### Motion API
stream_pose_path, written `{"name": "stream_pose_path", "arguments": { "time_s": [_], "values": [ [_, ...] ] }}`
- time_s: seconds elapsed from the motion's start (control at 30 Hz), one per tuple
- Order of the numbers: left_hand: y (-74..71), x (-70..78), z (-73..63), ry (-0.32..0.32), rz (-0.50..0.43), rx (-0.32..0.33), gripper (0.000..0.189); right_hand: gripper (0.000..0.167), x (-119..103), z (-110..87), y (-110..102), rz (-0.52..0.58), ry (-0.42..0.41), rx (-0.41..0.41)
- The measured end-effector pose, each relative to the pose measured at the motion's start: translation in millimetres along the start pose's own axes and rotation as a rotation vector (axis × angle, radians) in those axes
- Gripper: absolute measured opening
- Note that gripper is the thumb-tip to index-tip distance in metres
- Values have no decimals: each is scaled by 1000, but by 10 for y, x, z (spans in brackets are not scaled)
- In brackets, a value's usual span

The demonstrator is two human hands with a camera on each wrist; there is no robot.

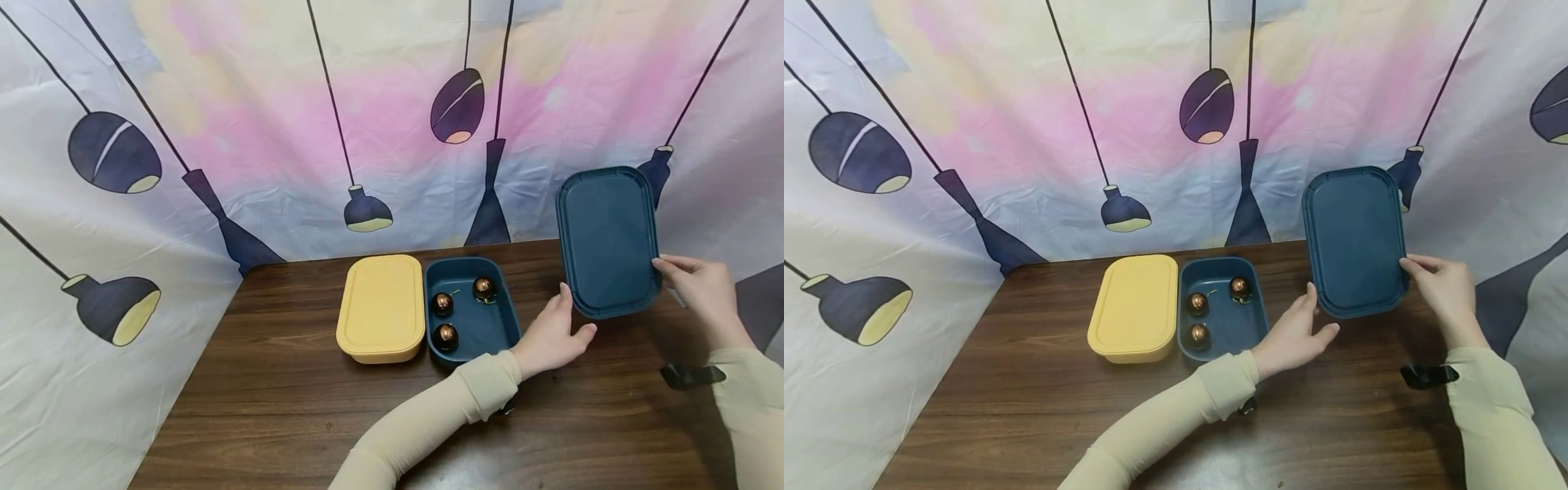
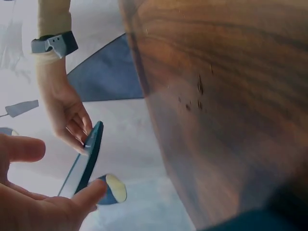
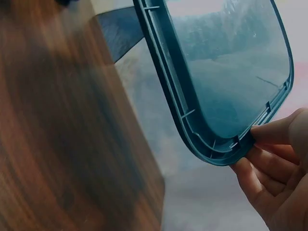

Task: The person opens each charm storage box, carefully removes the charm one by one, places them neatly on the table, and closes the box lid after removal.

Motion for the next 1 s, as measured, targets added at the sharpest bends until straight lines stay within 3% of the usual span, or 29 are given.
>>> {"name": "stream_pose_path", "arguments": {
  "time_s": [0.2,0.53,0.77,1.0],
  "values": [
    [198,-45,-9,-75,67,-65,80,71,191,-28,44,-79,9,-56],
    [399,-101,8,-113,86,-124,81,68,399,-46,105,-168,-3,-104],
    [484,-141,51,-142,105,-151,82,63,501,-33,146,-201,9,-96],
    [542,-180,99,-170,195,-184,81,56,623,-33,165,-259,27,-67]
  ]
}}
Point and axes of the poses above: each hand's wrist, its own z-axis towards the middle knuckle, its own y-axis out of the palm, x = y × z, the point moved 9 cm from there along z, towards the middle knuckle, and after that the axes turned 10 degrees about x, right-handed, at the moved point
